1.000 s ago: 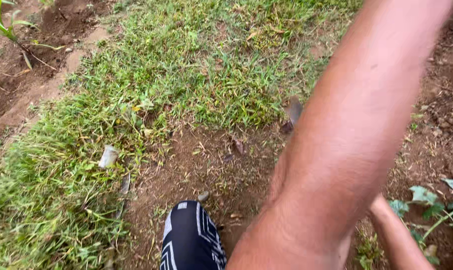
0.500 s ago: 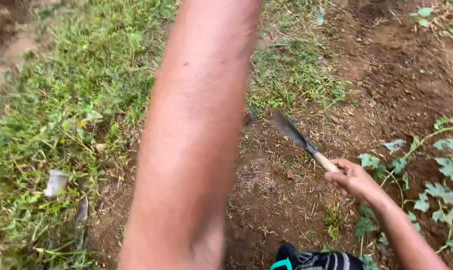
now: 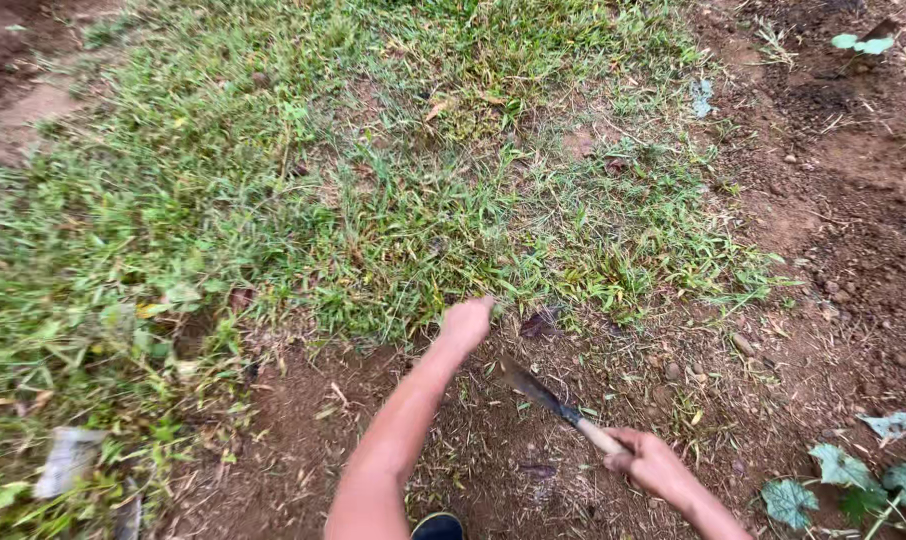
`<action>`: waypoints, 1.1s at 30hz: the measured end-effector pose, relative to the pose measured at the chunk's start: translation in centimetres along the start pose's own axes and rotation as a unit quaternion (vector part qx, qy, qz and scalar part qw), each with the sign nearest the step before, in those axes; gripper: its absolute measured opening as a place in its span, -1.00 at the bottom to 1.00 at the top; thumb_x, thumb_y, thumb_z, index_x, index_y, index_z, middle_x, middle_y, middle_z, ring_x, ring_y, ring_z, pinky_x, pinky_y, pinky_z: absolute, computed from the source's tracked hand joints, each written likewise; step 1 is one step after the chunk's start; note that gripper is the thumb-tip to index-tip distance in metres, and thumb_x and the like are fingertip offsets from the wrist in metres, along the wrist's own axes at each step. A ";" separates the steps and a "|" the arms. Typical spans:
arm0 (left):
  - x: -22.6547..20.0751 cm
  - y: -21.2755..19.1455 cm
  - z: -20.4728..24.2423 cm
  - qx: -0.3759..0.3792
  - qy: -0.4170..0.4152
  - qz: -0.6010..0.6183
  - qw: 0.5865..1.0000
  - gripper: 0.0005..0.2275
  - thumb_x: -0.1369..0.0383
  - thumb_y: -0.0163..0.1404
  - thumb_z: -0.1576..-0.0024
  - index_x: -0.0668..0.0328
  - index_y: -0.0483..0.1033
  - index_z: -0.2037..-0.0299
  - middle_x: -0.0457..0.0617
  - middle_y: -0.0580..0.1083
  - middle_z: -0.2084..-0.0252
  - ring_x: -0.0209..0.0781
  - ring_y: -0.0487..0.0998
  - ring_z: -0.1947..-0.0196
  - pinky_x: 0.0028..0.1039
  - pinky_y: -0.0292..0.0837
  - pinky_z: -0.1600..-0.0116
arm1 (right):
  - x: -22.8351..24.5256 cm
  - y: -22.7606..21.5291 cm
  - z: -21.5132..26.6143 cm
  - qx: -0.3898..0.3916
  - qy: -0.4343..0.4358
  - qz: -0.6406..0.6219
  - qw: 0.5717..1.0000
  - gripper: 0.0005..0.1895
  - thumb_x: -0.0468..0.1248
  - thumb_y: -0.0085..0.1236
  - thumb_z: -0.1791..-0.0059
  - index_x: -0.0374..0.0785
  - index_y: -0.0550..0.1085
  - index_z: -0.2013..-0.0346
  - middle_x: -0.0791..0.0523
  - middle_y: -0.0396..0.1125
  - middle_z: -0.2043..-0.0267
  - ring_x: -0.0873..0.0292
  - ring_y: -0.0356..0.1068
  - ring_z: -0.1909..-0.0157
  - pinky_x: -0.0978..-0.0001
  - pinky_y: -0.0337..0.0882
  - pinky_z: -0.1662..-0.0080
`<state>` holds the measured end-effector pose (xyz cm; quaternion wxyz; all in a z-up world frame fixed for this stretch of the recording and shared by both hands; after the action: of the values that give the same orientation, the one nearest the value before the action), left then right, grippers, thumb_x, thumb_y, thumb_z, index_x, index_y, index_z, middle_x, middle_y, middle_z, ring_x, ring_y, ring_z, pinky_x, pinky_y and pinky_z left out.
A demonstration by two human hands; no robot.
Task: The person is removing weeds and grass from the soil in a garden area using a hand tool.
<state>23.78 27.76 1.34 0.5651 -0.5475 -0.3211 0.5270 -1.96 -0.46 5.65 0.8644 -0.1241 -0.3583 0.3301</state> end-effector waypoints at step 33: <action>15.2 8.2 0.9 -0.076 -0.191 0.243 0.948 -0.70 0.55 -0.10 -0.08 0.22 0.44 -0.04 -0.05 0.36 0.59 -0.24 0.31 0.68 -0.40 0.25 0.65 | 14.1 -4.9 -8.7 -0.109 -0.005 0.254 0.961 -0.49 -0.04 0.10 0.03 0.35 0.36 -0.24 0.30 0.53 0.28 0.27 0.27 0.55 0.37 0.26 0.44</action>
<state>24.55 41.13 -9.59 0.3043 -0.5394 -0.3191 0.7174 13.97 5.36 9.22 0.7318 -0.3025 -0.3528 0.4985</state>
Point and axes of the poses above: each hand's wrist, its own z-axis away from the middle knuckle, its own y-axis out of the palm, x = y × z, the point moved 10 cm from there along -z, towards the middle knuckle
